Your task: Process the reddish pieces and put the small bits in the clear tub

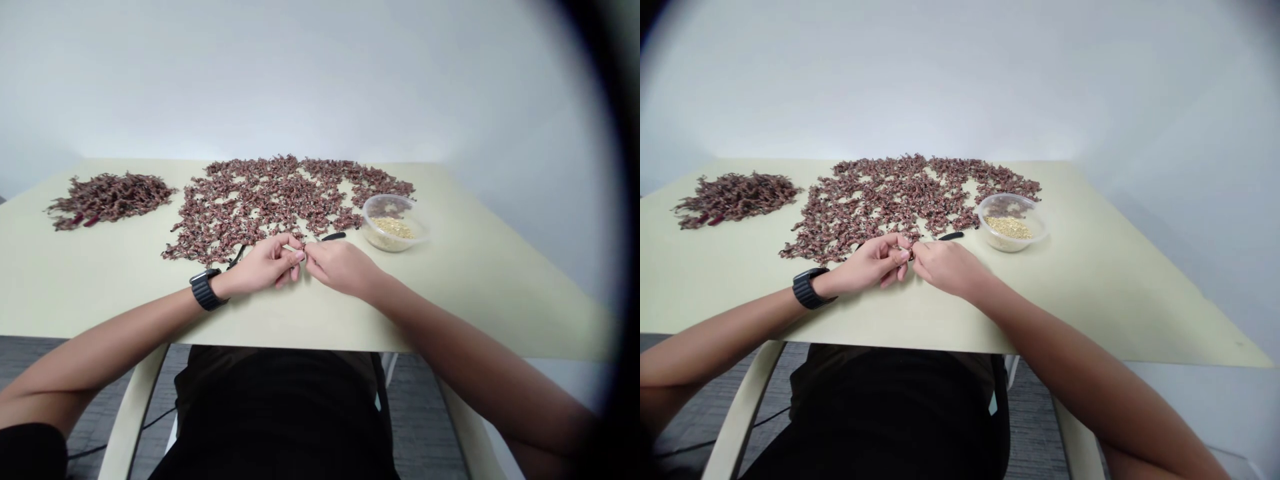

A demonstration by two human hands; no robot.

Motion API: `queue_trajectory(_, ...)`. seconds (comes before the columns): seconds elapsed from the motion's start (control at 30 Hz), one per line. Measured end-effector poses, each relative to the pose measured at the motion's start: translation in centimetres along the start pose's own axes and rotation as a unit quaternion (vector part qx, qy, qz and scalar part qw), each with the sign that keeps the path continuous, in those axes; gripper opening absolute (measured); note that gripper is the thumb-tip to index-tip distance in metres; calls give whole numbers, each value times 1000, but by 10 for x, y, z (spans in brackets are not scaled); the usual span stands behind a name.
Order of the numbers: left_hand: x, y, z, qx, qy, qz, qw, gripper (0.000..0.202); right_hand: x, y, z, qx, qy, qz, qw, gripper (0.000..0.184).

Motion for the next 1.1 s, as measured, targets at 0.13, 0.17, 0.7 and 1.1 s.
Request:
queue_trajectory(0.13, 0, 2, -1, -16, -23, -13, 1000, 31, 0, -1, 2, -64, -36, -4, 997, 20)
queue_trajectory(0.17, 0, 1, 0, -20, -29, -16, 999, 31, 0, -2, 3, -71, -45, -2, 996, 20)
queue_trajectory(0.7, -5, -1, 4, 88, 0, 28, 996, 26, 6, -5, -3, 419, -36, 94, 902, 31)
queue_trajectory(1.1, -4, 1, 4, 120, 55, 52, 990, 26, 6, -4, -7, 394, 0, 72, 916, 28)
Point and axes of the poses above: each hand's wrist, its own x-axis towards the middle knuckle, its own z-axis out of the palm, y = z × x, the point moved 1 cm from there along x, towards the middle knuckle, and after that the axes turned 13 degrees about -y, right-handed, at the moved point
